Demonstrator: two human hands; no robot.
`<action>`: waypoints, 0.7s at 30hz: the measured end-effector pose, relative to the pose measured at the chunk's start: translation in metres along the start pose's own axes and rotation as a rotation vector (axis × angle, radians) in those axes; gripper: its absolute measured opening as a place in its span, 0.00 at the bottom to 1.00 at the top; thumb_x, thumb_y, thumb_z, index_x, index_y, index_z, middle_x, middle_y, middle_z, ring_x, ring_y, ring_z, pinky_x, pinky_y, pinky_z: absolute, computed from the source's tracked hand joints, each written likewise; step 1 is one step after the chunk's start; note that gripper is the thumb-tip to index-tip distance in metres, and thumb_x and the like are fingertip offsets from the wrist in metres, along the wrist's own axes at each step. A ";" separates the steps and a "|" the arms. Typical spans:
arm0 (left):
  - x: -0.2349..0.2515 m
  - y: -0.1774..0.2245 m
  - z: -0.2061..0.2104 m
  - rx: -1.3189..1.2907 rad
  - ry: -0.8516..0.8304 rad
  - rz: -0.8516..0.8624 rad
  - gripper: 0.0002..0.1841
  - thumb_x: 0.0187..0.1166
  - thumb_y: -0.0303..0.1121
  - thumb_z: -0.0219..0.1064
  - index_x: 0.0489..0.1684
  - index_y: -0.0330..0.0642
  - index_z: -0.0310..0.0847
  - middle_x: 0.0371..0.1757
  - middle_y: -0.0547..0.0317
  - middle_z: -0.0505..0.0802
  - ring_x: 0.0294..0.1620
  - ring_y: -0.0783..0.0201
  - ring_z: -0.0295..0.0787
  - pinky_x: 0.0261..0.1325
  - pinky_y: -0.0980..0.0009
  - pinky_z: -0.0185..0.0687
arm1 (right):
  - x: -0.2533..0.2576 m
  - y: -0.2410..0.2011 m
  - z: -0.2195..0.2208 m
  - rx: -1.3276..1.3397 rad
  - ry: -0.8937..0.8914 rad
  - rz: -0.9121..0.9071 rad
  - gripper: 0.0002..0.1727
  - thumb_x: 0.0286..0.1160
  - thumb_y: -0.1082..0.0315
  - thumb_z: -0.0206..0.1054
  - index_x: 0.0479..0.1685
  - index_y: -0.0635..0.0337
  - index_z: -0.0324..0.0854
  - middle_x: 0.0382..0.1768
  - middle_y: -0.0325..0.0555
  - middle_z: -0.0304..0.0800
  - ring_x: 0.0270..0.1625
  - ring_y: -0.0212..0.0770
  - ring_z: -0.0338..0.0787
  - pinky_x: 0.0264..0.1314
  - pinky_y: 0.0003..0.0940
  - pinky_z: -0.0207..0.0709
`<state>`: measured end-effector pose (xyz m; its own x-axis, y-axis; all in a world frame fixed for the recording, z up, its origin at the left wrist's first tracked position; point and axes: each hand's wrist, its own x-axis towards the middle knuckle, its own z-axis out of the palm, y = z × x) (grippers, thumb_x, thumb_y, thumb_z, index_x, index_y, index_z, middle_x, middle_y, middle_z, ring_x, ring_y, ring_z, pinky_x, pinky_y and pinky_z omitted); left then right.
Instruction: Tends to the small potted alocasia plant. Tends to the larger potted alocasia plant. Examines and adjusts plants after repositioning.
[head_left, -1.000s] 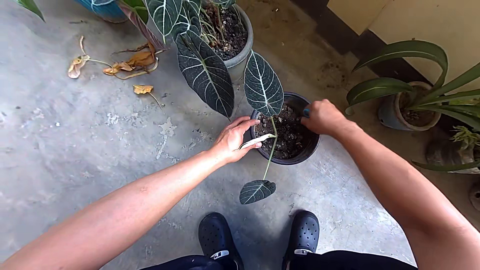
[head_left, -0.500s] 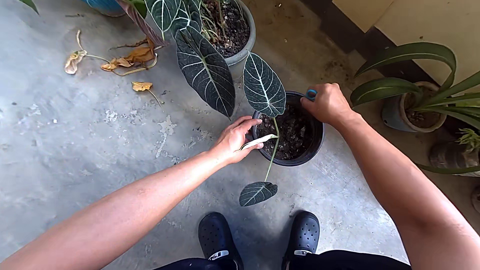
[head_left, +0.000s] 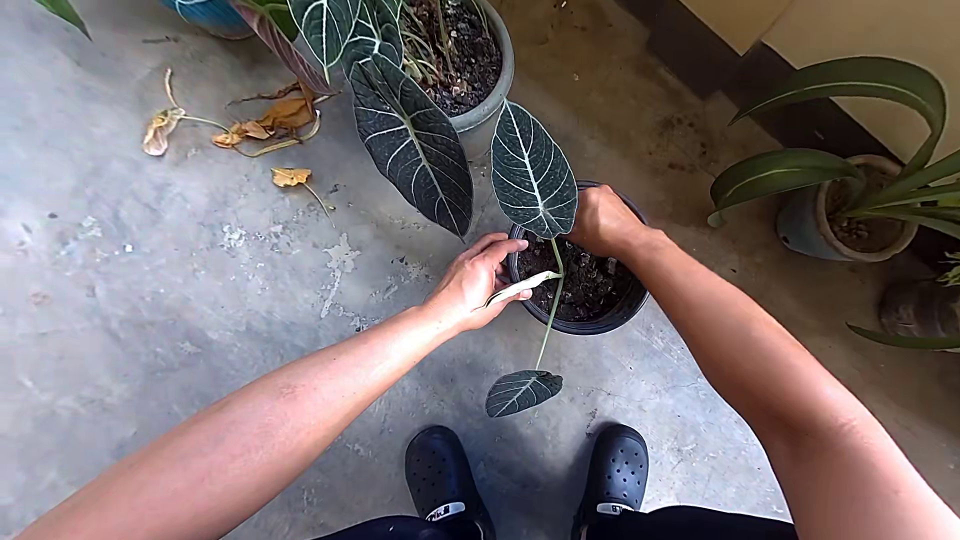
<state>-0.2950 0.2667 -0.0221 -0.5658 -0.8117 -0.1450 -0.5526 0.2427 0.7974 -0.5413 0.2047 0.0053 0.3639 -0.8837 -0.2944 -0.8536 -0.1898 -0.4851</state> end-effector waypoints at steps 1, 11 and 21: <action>0.000 0.000 0.000 0.004 0.003 0.001 0.35 0.74 0.41 0.80 0.81 0.38 0.74 0.77 0.38 0.78 0.50 0.60 0.94 0.53 0.66 0.93 | 0.000 -0.002 -0.007 0.004 -0.031 0.000 0.10 0.79 0.61 0.68 0.39 0.60 0.86 0.34 0.52 0.88 0.41 0.52 0.90 0.46 0.57 0.78; 0.002 0.004 -0.001 -0.012 -0.001 -0.007 0.35 0.74 0.39 0.80 0.81 0.37 0.73 0.78 0.37 0.77 0.44 0.62 0.95 0.51 0.68 0.93 | -0.028 0.009 -0.032 -0.151 -0.052 0.159 0.16 0.79 0.57 0.67 0.26 0.58 0.80 0.23 0.48 0.79 0.31 0.51 0.83 0.33 0.54 0.71; 0.000 0.004 -0.001 0.007 -0.014 -0.017 0.36 0.75 0.40 0.79 0.82 0.38 0.72 0.80 0.38 0.76 0.45 0.62 0.94 0.52 0.68 0.93 | -0.054 0.013 -0.040 -0.166 -0.106 0.316 0.16 0.79 0.58 0.69 0.27 0.62 0.81 0.27 0.55 0.82 0.36 0.58 0.86 0.36 0.62 0.74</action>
<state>-0.2970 0.2673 -0.0186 -0.5647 -0.8083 -0.1664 -0.5663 0.2328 0.7907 -0.5868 0.2330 0.0479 0.1016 -0.8623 -0.4961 -0.9757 0.0109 -0.2188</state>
